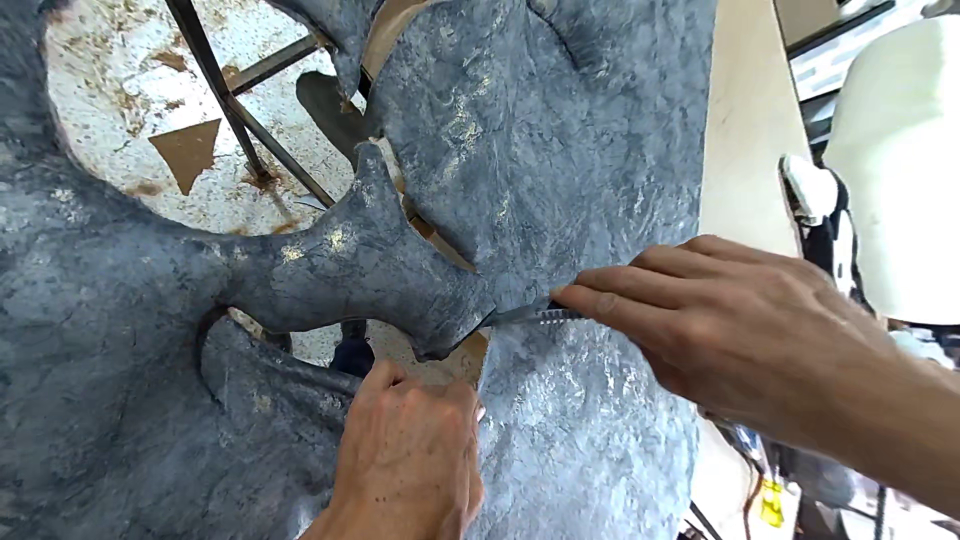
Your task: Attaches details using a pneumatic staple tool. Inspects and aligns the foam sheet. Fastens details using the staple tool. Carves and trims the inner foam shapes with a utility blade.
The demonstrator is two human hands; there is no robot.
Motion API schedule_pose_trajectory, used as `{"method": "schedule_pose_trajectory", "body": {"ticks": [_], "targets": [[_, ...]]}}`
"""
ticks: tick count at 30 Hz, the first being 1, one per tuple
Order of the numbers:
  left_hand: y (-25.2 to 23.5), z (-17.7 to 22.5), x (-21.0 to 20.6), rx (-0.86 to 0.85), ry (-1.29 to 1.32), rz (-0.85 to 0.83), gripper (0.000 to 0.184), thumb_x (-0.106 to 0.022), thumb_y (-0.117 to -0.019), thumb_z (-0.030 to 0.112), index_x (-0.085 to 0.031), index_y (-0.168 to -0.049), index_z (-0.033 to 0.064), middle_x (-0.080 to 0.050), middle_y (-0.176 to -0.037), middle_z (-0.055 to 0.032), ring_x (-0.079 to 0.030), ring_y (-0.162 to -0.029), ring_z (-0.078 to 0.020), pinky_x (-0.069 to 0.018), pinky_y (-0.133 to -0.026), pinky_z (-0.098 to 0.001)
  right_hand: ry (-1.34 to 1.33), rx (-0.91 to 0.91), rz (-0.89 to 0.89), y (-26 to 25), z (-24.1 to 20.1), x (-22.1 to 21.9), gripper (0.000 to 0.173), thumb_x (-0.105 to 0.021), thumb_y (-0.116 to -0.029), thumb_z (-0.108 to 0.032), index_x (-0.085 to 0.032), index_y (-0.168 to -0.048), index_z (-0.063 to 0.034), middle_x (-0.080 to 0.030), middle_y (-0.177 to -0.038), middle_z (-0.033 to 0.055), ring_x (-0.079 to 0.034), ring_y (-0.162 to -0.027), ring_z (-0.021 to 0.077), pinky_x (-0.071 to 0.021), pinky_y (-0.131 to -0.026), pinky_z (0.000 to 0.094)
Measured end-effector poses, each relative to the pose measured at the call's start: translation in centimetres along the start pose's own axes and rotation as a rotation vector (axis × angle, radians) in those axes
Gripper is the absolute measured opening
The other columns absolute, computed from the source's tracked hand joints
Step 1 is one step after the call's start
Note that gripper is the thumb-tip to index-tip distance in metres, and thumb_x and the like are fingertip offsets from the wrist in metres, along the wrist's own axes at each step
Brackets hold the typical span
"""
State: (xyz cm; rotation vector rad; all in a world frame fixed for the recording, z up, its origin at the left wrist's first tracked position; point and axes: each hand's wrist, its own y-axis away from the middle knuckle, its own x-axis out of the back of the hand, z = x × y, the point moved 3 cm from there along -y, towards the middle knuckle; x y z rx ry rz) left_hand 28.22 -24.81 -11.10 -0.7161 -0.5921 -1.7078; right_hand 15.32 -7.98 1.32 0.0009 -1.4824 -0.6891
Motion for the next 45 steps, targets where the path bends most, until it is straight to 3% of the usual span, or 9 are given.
{"method": "schedule_pose_trajectory", "body": {"ticks": [9,15,19,22,26,29,32,34,45], "targets": [[0.0,-0.2,-0.2,-0.007,0.001,0.035,0.036,-0.051,-0.0952,0.032,-0.061,-0.064,0.0182,-0.053,-0.05,0.0036,-0.055,-0.048,-0.0141,-0.0474,-0.067,-0.0392,0.02,0.042,-0.003,0.0,1.2,0.3,0.042,-0.051,-0.0884,-0.004,-0.073,-0.123,-0.0135,-0.072,-0.105,0.0042,-0.066,-0.079,0.0263,-0.0488,-0.063,0.0441],[0.1,-0.2,0.0,-0.043,-0.059,0.02,0.038,-0.047,-0.0979,0.034,-0.064,-0.068,0.0169,-0.057,-0.053,0.0019,-0.06,-0.052,-0.0172,-0.0514,-0.07,-0.0409,0.041,0.008,-0.011,2.9,3.5,2.3,0.037,-0.047,-0.0952,-0.012,-0.071,-0.123,-0.0154,-0.071,-0.104,0.0036,-0.066,-0.08,0.0277,-0.0484,-0.061,0.0456],[-2.1,-1.3,6.0,-0.085,0.001,0.145,0.035,-0.05,-0.1038,0.036,-0.077,-0.095,0.0169,-0.073,-0.078,0.0001,-0.071,-0.075,-0.0181,-0.0573,-0.072,-0.0427,-0.197,-0.395,0.107,8.2,4.3,3.1,0.035,-0.052,-0.098,-0.026,-0.073,-0.122,-0.0113,-0.073,-0.106,0.0061,-0.07,-0.087,0.0263,-0.0569,-0.069,0.0499],[-7.8,-3.6,10.0,-0.298,-0.141,0.203,0.03,-0.052,-0.1012,0.029,-0.077,-0.113,0.017,-0.074,-0.099,-0.0036,-0.071,-0.092,-0.0242,-0.0566,-0.077,-0.0491,-0.383,-0.666,0.244,9.8,0.7,1.0,0.042,-0.054,-0.0987,-0.034,-0.068,-0.132,-0.0113,-0.072,-0.099,0.0053,-0.068,-0.078,0.017,-0.0572,-0.064,0.0431],[-15.5,-4.3,8.3,-0.697,-0.36,-0.13,0.042,-0.076,-0.0841,0.025,-0.069,-0.125,0.0239,-0.063,-0.13,-0.0053,-0.056,-0.127,-0.032,-0.0391,-0.107,-0.0625,-0.485,-0.597,0.439,7.2,-3.3,-3.4,0.039,-0.051,-0.1021,-0.032,-0.067,-0.136,-0.022,-0.072,-0.095,-0.0025,-0.065,-0.073,0.0064,-0.0545,-0.059,0.0304],[-18.0,-4.0,6.0,-0.845,-0.476,-0.267,0.047,-0.083,-0.0791,0.03,-0.069,-0.124,0.0288,-0.058,-0.141,-0.0033,-0.046,-0.14,-0.0303,-0.0263,-0.118,-0.0648,-0.457,-0.496,0.454,5.2,-3.2,-4.8,0.039,-0.049,-0.1016,-0.026,-0.067,-0.136,-0.0277,-0.071,-0.096,-0.0068,-0.064,-0.072,0.0048,-0.0513,-0.055,0.0277],[-19.1,-5.1,4.5,-0.912,-0.385,-0.244,0.02,-0.068,-0.0902,0.027,-0.078,-0.107,0.0299,-0.066,-0.128,0.0001,-0.053,-0.134,-0.0262,-0.028,-0.118,-0.0615,-0.396,-0.431,0.438,3.8,-2.1,-4.5,0.04,-0.05,-0.0985,-0.024,-0.07,-0.133,-0.0265,-0.068,-0.089,-0.008,-0.061,-0.066,0.0047,-0.0481,-0.05,0.0268],[-19.4,-5.8,4.1,-0.889,-0.263,-0.204,0.02,-0.061,-0.0956,0.027,-0.08,-0.1,0.0291,-0.071,-0.117,0.0029,-0.059,-0.127,-0.0226,-0.0337,-0.116,-0.0566,-0.358,-0.39,0.417,2.9,-1.5,-4.1,0.04,-0.051,-0.0976,-0.024,-0.07,-0.133,-0.0257,-0.066,-0.085,-0.0083,-0.059,-0.063,0.0052,-0.0458,-0.048,0.0269],[-19.2,-5.9,4.0,-0.76,-0.185,-0.224,0.018,-0.064,-0.0957,0.021,-0.081,-0.101,0.0246,-0.072,-0.118,0.0037,-0.059,-0.129,-0.022,-0.0366,-0.12,-0.0532,-0.258,-0.269,0.303,0.7,-0.2,-3.8,0.044,-0.05,-0.0937,-0.022,-0.07,-0.133,-0.0254,-0.063,-0.079,-0.005,-0.058,-0.058,0.0111,-0.0423,-0.044,0.0304]]}}
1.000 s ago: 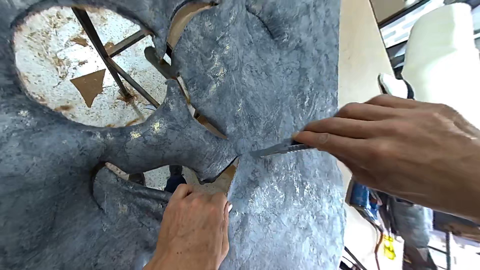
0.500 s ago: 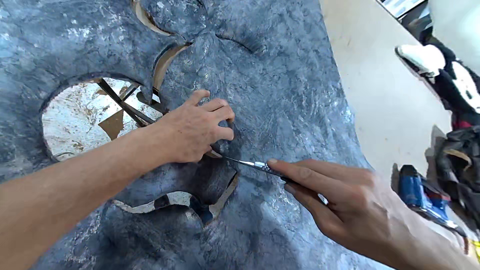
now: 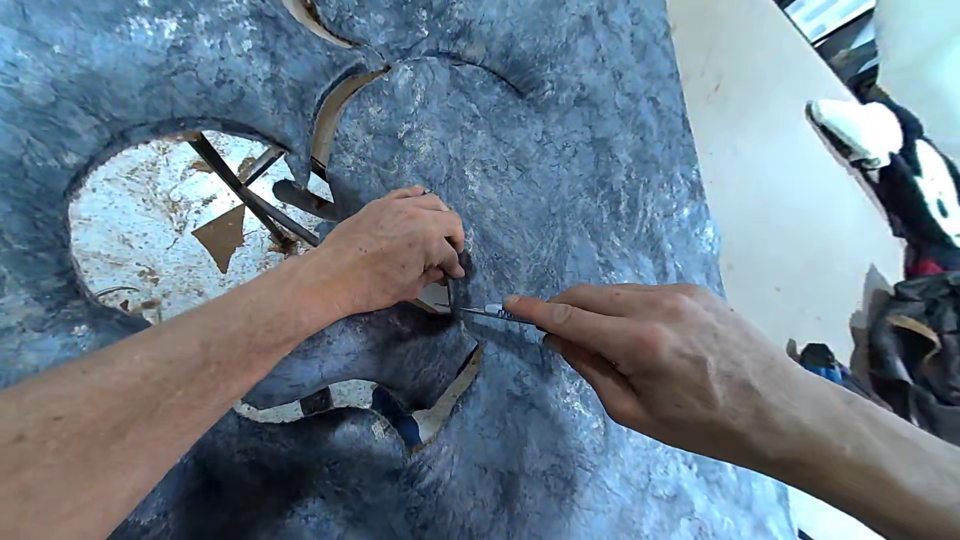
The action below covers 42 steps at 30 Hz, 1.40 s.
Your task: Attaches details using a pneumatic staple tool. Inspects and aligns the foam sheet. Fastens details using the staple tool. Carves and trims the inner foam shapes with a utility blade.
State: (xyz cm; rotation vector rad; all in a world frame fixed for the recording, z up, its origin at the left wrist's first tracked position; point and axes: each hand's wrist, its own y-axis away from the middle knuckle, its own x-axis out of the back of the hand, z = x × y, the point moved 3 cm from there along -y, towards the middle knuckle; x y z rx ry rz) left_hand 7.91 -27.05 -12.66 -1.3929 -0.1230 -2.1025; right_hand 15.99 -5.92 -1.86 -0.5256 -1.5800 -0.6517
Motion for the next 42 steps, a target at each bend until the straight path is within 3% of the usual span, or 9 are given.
{"method": "schedule_pose_trajectory", "body": {"ticks": [9,19,22,24,25,28,32,38,42], "targets": [[0.2,-0.2,-0.1,0.001,0.017,0.06,0.016,-0.065,-0.0949,0.018,-0.08,-0.098,0.0215,-0.075,-0.111,0.0035,-0.064,-0.124,-0.0211,-0.0412,-0.118,-0.0516,0.124,0.046,-0.118,-1.3,-0.8,0.7,0.05,-0.052,-0.0883,-0.018,-0.068,-0.136,-0.023,-0.061,-0.078,-0.0013,-0.057,-0.055,0.0165,-0.0394,-0.042,0.0336],[-0.2,-0.1,0.0,0.045,-0.003,0.037,0.02,-0.061,-0.0956,0.019,-0.08,-0.101,0.0222,-0.076,-0.11,0.0034,-0.067,-0.121,-0.0202,-0.0436,-0.115,-0.0525,0.064,-0.192,-0.132,-0.3,-2.5,0.2,0.043,-0.05,-0.0955,-0.025,-0.069,-0.133,-0.0191,-0.056,-0.071,-0.0026,-0.052,-0.048,0.0141,-0.0395,-0.039,0.0324],[-0.7,0.3,-0.3,-0.051,-0.09,0.038,0.02,-0.064,-0.0866,0.014,-0.075,-0.1,0.0241,-0.071,-0.121,0.0053,-0.063,-0.119,-0.0209,-0.0397,-0.105,-0.058,0.054,-0.279,-0.125,0.0,-3.4,0.2,0.042,-0.049,-0.0955,-0.027,-0.07,-0.131,-0.0165,-0.057,-0.071,-0.0037,-0.053,-0.05,0.0129,-0.0404,-0.04,0.0321],[-1.5,0.7,-0.5,-0.111,-0.111,-0.001,0.031,-0.066,-0.082,0.011,-0.074,-0.108,0.0253,-0.066,-0.132,0.0041,-0.06,-0.128,-0.0235,-0.0316,-0.112,-0.0661,0.068,-0.312,-0.132,0.1,-4.1,0.4,0.044,-0.048,-0.095,-0.027,-0.069,-0.132,-0.0149,-0.058,-0.072,-0.0035,-0.053,-0.05,0.0127,-0.0409,-0.041,0.0314],[-1.9,0.8,-0.6,-0.123,-0.097,-0.018,0.027,-0.065,-0.0857,0.01,-0.076,-0.105,0.0243,-0.068,-0.13,0.0034,-0.061,-0.128,-0.0241,-0.0292,-0.116,-0.0681,0.068,-0.323,-0.131,0.0,-4.3,0.4,0.045,-0.049,-0.0945,-0.027,-0.068,-0.133,-0.0154,-0.058,-0.071,-0.0036,-0.052,-0.049,0.0124,-0.0402,-0.04,0.0311],[-2.3,0.4,-1.0,-0.111,-0.009,-0.015,0.023,-0.058,-0.0947,0.009,-0.078,-0.095,0.0197,-0.074,-0.114,0.0007,-0.067,-0.119,-0.0228,-0.035,-0.118,-0.0633,0.074,-0.364,-0.132,-0.5,-5.0,0.3,0.046,-0.048,-0.0941,-0.027,-0.069,-0.135,-0.0183,-0.056,-0.068,-0.0036,-0.051,-0.048,0.0125,-0.0399,-0.04,0.031],[-2.0,0.2,-1.2,-0.065,0.083,0.024,0.025,-0.056,-0.0918,0.008,-0.078,-0.095,0.0187,-0.076,-0.113,-0.0003,-0.066,-0.125,-0.0232,-0.0365,-0.117,-0.0628,0.081,-0.422,-0.166,-0.7,-5.9,0.3,0.047,-0.047,-0.0933,-0.027,-0.069,-0.134,-0.0174,-0.055,-0.066,-0.0032,-0.051,-0.047,0.0128,-0.0392,-0.039,0.0315],[-2.0,0.3,-1.2,0.002,0.089,-0.028,0.025,-0.057,-0.0939,0.01,-0.078,-0.101,0.0215,-0.076,-0.118,0.002,-0.063,-0.129,-0.0205,-0.0308,-0.122,-0.0605,0.062,-0.461,-0.218,-1.5,-6.0,0.2,0.045,-0.049,-0.0928,-0.026,-0.069,-0.132,-0.0172,-0.054,-0.064,-0.0039,-0.053,-0.05,0.0141,-0.0408,-0.041,0.0326],[-2.0,0.3,-1.1,0.014,0.102,0.0,0.026,-0.058,-0.0903,0.009,-0.078,-0.101,0.0205,-0.077,-0.114,0.003,-0.065,-0.125,-0.0192,-0.0325,-0.121,-0.0599,0.08,-0.439,-0.181,-0.8,-6.3,0.5,0.049,-0.046,-0.0922,-0.027,-0.07,-0.133,-0.0169,-0.055,-0.066,-0.0034,-0.051,-0.046,0.0131,-0.0399,-0.039,0.0326]]}}
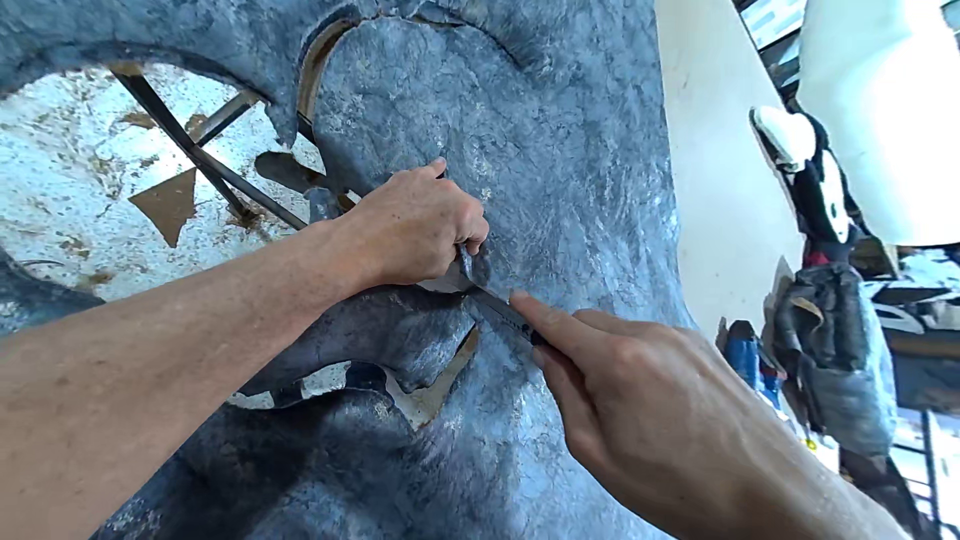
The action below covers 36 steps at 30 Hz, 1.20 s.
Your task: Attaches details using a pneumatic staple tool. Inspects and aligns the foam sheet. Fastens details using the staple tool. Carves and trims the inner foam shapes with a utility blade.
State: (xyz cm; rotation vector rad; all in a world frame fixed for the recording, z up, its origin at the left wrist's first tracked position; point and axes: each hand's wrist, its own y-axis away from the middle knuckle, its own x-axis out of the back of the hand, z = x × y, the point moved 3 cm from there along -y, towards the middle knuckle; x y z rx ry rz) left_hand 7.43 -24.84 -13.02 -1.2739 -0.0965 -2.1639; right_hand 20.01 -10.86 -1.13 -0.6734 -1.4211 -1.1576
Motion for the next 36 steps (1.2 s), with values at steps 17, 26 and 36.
{"method": "schedule_pose_trajectory", "body": {"ticks": [17,26,36], "targets": [[-0.3,0.2,0.2,0.082,0.041,0.003,0.028,-0.059,-0.0886,0.008,-0.079,-0.103,0.0212,-0.077,-0.114,0.0025,-0.066,-0.124,-0.0175,-0.0316,-0.122,-0.0565,0.039,0.028,-0.041,0.9,0.0,-0.6,0.046,-0.048,-0.0925,-0.027,-0.069,-0.132,-0.0166,-0.053,-0.067,-0.0024,-0.051,-0.046,0.0147,-0.0395,-0.039,0.0321],[-0.4,0.3,0.4,0.116,0.031,0.001,0.026,-0.061,-0.0885,0.01,-0.079,-0.103,0.0222,-0.077,-0.114,0.002,-0.068,-0.118,-0.0174,-0.0365,-0.118,-0.0545,0.057,0.057,-0.107,0.9,0.5,0.6,0.047,-0.047,-0.0917,-0.027,-0.07,-0.132,-0.0172,-0.054,-0.063,-0.0047,-0.053,-0.048,0.0144,-0.0398,-0.04,0.0331],[-0.5,0.8,0.2,0.147,-0.004,-0.021,0.021,-0.061,-0.0899,0.011,-0.076,-0.1,0.0206,-0.076,-0.106,0.0042,-0.07,-0.108,-0.0155,-0.0372,-0.117,-0.0552,-0.064,-0.018,-0.157,-0.2,0.9,0.9,0.04,-0.051,-0.0928,-0.029,-0.073,-0.126,-0.0224,-0.051,-0.058,-0.0113,-0.049,-0.048,0.0059,-0.0388,-0.042,0.0292]]}}
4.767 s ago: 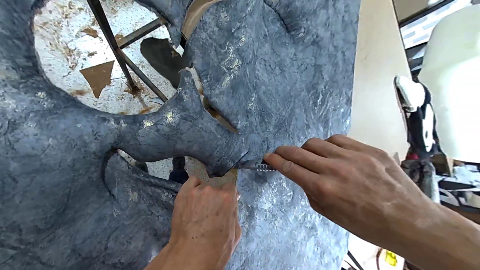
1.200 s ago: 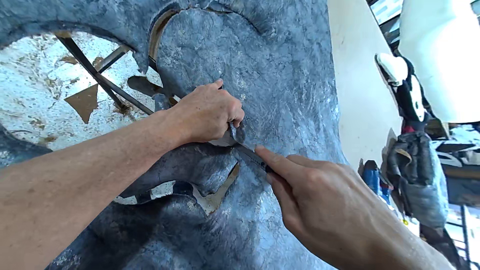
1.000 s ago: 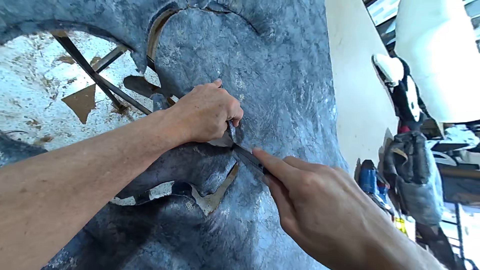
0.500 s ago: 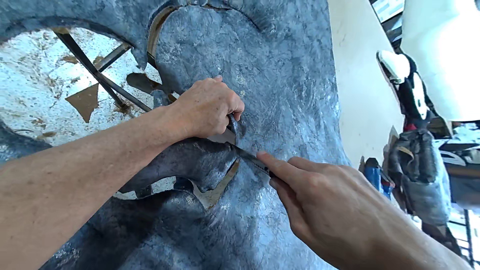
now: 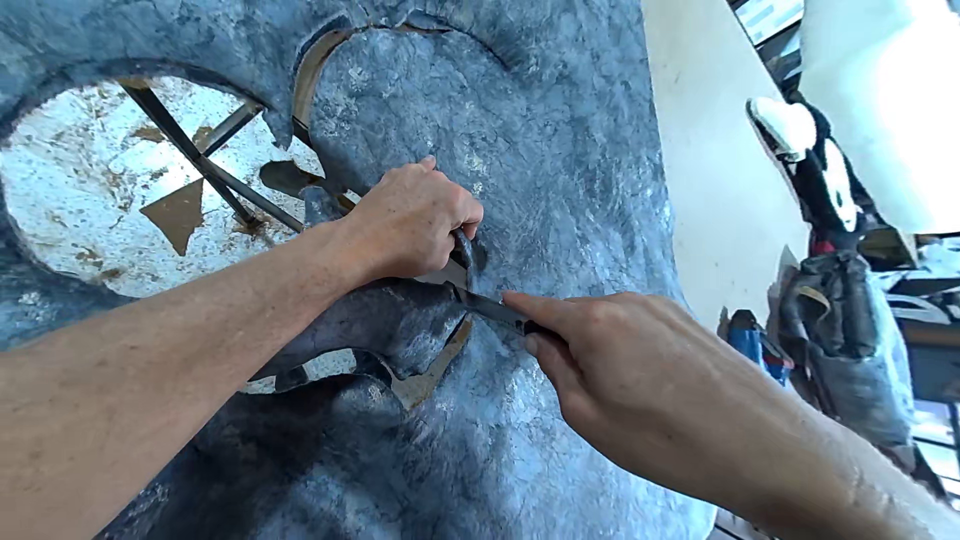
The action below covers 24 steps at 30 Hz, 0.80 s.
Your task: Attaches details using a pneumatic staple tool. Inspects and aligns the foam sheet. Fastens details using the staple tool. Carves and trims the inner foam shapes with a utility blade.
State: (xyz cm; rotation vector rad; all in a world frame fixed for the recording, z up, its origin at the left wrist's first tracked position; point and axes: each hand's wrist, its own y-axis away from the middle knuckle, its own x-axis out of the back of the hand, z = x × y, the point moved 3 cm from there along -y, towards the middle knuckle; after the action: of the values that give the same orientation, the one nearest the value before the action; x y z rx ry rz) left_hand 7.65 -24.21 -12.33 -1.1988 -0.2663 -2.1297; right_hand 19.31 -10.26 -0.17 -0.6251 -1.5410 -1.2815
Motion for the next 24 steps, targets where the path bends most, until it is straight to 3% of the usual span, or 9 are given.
{"method": "schedule_pose_trajectory", "body": {"ticks": [5,9,13,17,21,24], "targets": [[-0.1,0.1,-0.1,-0.025,-0.003,0.024,0.021,-0.06,-0.0889,0.011,-0.076,-0.099,0.0199,-0.076,-0.103,0.004,-0.07,-0.107,-0.0155,-0.0377,-0.115,-0.0561,0.076,-0.056,-0.151,-0.7,0.0,1.4,0.034,-0.052,-0.095,-0.033,-0.074,-0.121,-0.0286,-0.055,-0.06,-0.0085,-0.055,-0.053,0.0112,-0.0414,-0.044,0.0351],[-0.1,0.2,0.0,-0.017,-0.005,0.023,0.02,-0.061,-0.0893,0.01,-0.076,-0.098,0.0202,-0.075,-0.099,0.0041,-0.069,-0.102,-0.016,-0.0415,-0.11,-0.0517,0.188,-0.041,-0.13,0.0,-1.3,1.6,0.033,-0.054,-0.0912,-0.034,-0.074,-0.116,-0.0251,-0.049,-0.056,-0.0082,-0.052,-0.048,0.0118,-0.038,-0.041,0.0339],[-0.1,0.3,0.0,-0.007,0.011,0.022,0.02,-0.061,-0.0896,0.009,-0.075,-0.098,0.0196,-0.075,-0.096,0.0038,-0.069,-0.102,-0.0163,-0.0397,-0.112,-0.0523,0.182,-0.131,-0.206,-0.8,-2.1,1.2,0.028,-0.058,-0.0921,-0.031,-0.074,-0.114,-0.0246,-0.054,-0.059,-0.0065,-0.056,-0.053,0.0134,-0.0416,-0.044,0.0358],[-0.1,0.3,0.1,-0.009,0.002,0.011,0.019,-0.06,-0.0905,0.01,-0.075,-0.098,0.0193,-0.074,-0.094,0.0035,-0.069,-0.1,-0.0163,-0.0411,-0.11,-0.0513,0.159,-0.135,-0.181,-0.5,-2.0,1.1,0.03,-0.053,-0.0928,-0.032,-0.075,-0.113,-0.0241,-0.052,-0.057,-0.0071,-0.055,-0.051,0.0123,-0.0406,-0.043,0.0348],[-0.2,0.3,0.0,-0.013,-0.004,0.017,0.02,-0.059,-0.0895,0.01,-0.075,-0.098,0.0198,-0.074,-0.096,0.0038,-0.069,-0.1,-0.0167,-0.0429,-0.107,-0.0506,0.177,-0.152,-0.205,-1.0,-2.5,1.1,0.026,-0.058,-0.0913,-0.032,-0.075,-0.11,-0.0235,-0.055,-0.06,-0.0059,-0.057,-0.054,0.0143,-0.0419,-0.045,0.036],[-0.1,0.2,0.0,-0.007,-0.004,0.017,0.019,-0.06,-0.0895,0.01,-0.075,-0.097,0.0196,-0.074,-0.094,0.003,-0.069,-0.099,-0.0173,-0.0438,-0.106,-0.0506,0.21,-0.112,-0.144,-0.4,-2.6,1.2,0.024,-0.055,-0.0912,-0.032,-0.074,-0.102,-0.023,-0.05,-0.056,-0.0062,-0.055,-0.049,0.0146,-0.0387,-0.041,0.0354]]}}
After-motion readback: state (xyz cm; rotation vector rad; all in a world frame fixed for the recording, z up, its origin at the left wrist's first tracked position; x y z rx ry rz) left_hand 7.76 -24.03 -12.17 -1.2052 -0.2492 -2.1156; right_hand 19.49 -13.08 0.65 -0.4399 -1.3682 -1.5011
